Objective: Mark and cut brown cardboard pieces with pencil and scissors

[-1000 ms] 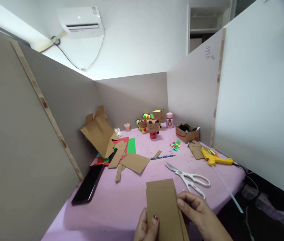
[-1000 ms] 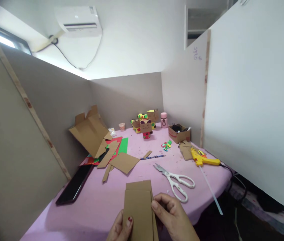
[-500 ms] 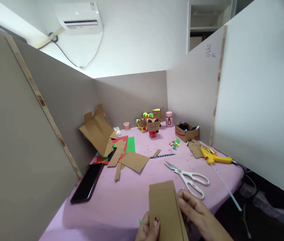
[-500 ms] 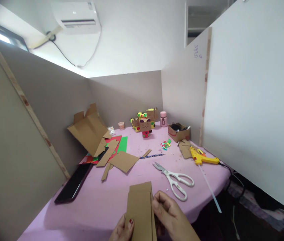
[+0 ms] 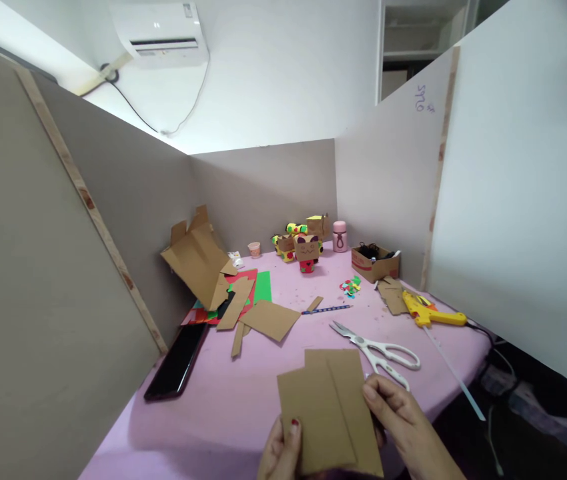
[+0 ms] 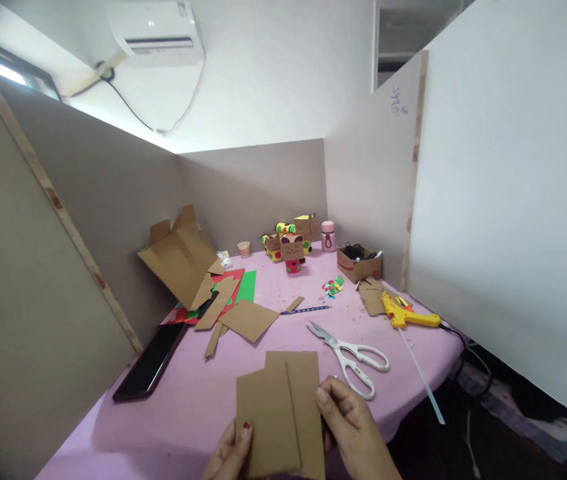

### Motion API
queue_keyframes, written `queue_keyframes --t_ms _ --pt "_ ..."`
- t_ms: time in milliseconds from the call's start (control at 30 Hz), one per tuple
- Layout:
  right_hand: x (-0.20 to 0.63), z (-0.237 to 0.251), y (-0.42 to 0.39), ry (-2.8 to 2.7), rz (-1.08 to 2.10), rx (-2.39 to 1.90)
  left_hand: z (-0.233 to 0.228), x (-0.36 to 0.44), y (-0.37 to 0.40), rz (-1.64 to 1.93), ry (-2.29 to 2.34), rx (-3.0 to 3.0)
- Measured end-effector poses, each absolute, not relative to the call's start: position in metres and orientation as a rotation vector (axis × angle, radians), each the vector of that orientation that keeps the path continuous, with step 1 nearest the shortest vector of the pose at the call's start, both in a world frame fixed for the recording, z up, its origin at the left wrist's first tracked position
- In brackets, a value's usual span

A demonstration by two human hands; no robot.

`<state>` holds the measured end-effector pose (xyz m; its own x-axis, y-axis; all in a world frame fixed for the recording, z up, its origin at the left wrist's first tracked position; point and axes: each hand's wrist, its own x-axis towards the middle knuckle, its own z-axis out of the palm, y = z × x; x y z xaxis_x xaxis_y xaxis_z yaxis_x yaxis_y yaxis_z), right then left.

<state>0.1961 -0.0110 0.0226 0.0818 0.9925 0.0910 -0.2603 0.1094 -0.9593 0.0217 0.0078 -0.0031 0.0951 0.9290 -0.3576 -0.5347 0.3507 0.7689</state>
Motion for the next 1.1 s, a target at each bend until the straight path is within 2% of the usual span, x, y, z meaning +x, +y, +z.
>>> queue_keyframes --t_ms 167,300,733,1100 --pt "0.206 0.022 -0.011 -0.846 1.237 -0.926 0.017 -0.006 0.016 1.449 1.101 0.331" --pt "0.208 0.02 -0.014 -0.816 1.287 -0.887 0.027 -0.017 0.016 1.532 1.08 0.241" --pt "0.204 0.021 -0.012 -0.846 1.293 -0.918 0.048 0.009 0.002 1.361 1.029 0.312" --pt "0.194 0.02 -0.025 -1.195 1.158 -1.023 0.016 0.023 -0.003 1.241 0.766 0.712"
